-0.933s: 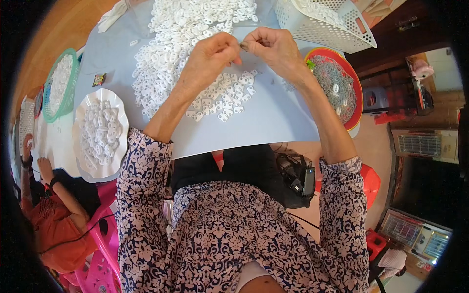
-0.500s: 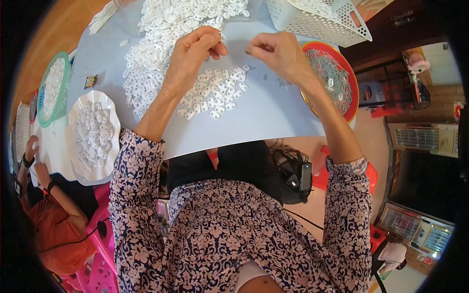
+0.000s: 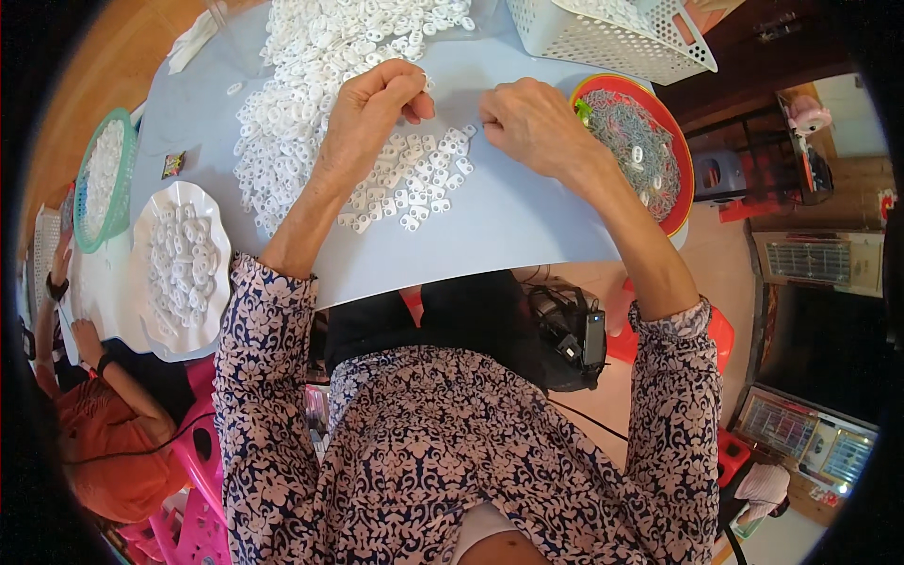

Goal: Assembling small white plastic components by manually joining two pieces together.

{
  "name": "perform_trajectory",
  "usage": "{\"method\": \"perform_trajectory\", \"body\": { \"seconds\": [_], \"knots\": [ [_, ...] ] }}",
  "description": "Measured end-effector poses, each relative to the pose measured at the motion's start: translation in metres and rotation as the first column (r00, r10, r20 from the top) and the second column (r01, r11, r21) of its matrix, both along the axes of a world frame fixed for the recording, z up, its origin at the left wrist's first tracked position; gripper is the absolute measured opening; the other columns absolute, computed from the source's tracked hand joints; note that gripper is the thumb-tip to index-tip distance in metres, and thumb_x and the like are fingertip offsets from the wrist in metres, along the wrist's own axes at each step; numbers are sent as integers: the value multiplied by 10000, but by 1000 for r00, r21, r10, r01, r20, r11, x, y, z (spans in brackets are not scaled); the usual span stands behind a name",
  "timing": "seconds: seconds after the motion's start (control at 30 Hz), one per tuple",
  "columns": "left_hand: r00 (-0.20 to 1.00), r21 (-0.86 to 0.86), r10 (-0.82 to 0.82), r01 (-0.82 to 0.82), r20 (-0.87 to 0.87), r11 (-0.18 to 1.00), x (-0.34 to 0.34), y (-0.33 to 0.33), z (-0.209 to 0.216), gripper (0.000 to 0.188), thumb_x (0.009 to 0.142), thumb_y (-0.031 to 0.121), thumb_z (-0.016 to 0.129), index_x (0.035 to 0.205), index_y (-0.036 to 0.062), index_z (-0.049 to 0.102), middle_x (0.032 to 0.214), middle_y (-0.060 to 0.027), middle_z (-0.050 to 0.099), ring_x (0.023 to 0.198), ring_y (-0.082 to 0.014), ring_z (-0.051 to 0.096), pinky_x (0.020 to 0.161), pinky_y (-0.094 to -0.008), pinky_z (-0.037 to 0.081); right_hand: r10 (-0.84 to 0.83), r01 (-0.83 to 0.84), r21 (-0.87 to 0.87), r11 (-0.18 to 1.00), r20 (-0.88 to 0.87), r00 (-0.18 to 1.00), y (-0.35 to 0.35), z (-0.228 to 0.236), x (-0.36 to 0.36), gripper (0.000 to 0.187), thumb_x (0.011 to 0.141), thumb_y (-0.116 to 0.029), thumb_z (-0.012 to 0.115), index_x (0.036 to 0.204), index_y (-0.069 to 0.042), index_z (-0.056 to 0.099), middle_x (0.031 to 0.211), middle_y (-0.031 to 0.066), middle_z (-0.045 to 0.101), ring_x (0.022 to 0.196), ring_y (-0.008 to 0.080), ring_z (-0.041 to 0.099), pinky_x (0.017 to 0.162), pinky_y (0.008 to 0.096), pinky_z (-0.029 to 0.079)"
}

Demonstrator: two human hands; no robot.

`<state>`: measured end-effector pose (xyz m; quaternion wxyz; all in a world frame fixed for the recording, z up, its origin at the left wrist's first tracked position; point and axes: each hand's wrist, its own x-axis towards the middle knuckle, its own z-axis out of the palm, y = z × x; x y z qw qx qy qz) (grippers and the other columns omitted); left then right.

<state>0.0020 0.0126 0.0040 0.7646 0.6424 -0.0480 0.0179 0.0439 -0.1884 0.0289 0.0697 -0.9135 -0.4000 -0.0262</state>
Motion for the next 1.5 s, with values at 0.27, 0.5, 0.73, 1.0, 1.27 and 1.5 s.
{"method": "perform_trajectory", "body": {
  "seconds": [0.27, 0.5, 0.73, 1.0, 1.27, 1.5],
  "knots": [
    [1000, 36, -20, 19, 20, 999, -1, 0, -2, 196, 895, 165, 512, 832, 25, 634, 694, -23, 611, 669, -78, 529, 670, -235, 438, 37, 49, 350, 935, -233, 972, -5, -3, 3, 149, 712, -15, 597, 852, 20, 631, 644, 110, 603, 589, 199, 592, 563, 322, 467],
    [999, 86, -47, 48, -12, 995, -2, 2, -2, 186, 913, 169, 506, 893, 21, 616, 736, -20, 597, 703, -94, 526, 688, -245, 424, -61, 363, 580, 729, -473, 879, 0, -2, 3, 195, 768, -88, 642, 944, -9, 675, 711, 74, 663, 664, 124, 616, 628, 261, 487],
    [997, 91, -72, 71, 8, 993, -1, 1, -5, 190, 924, 166, 495, 913, 16, 611, 738, -19, 593, 708, -93, 527, 691, -245, 427, 198, 561, 695, 450, -690, 696, 18, -17, -4, 144, 813, -58, 631, 927, 20, 672, 800, 6, 647, 698, 59, 557, 643, 203, 462],
    [999, 93, -50, 50, 3, 994, -3, -1, -3, 180, 896, 151, 517, 876, 11, 628, 704, -20, 614, 682, -74, 546, 674, -228, 450, -81, 466, 626, 625, -542, 837, 6, -17, -1, 170, 778, -106, 643, 898, 7, 687, 761, 80, 686, 652, 126, 615, 622, 262, 492],
    [998, 168, -67, 66, -2, 984, -5, -2, 0, 185, 918, 168, 497, 909, 20, 608, 732, -14, 592, 704, -85, 533, 689, -239, 433, -246, 431, 544, 720, -382, 891, -3, -9, -1, 167, 758, -123, 621, 856, -4, 689, 754, 150, 679, 673, 262, 656, 647, 344, 508],
    [998, 162, -68, 67, -1, 984, -5, -1, -3, 188, 923, 169, 492, 906, 21, 607, 735, -12, 593, 706, -84, 536, 693, -237, 435, -239, 401, 450, 798, -374, 896, -1, -7, -3, 150, 758, -108, 631, 854, -5, 684, 717, 148, 669, 629, 245, 640, 625, 343, 499]
  ]
}}
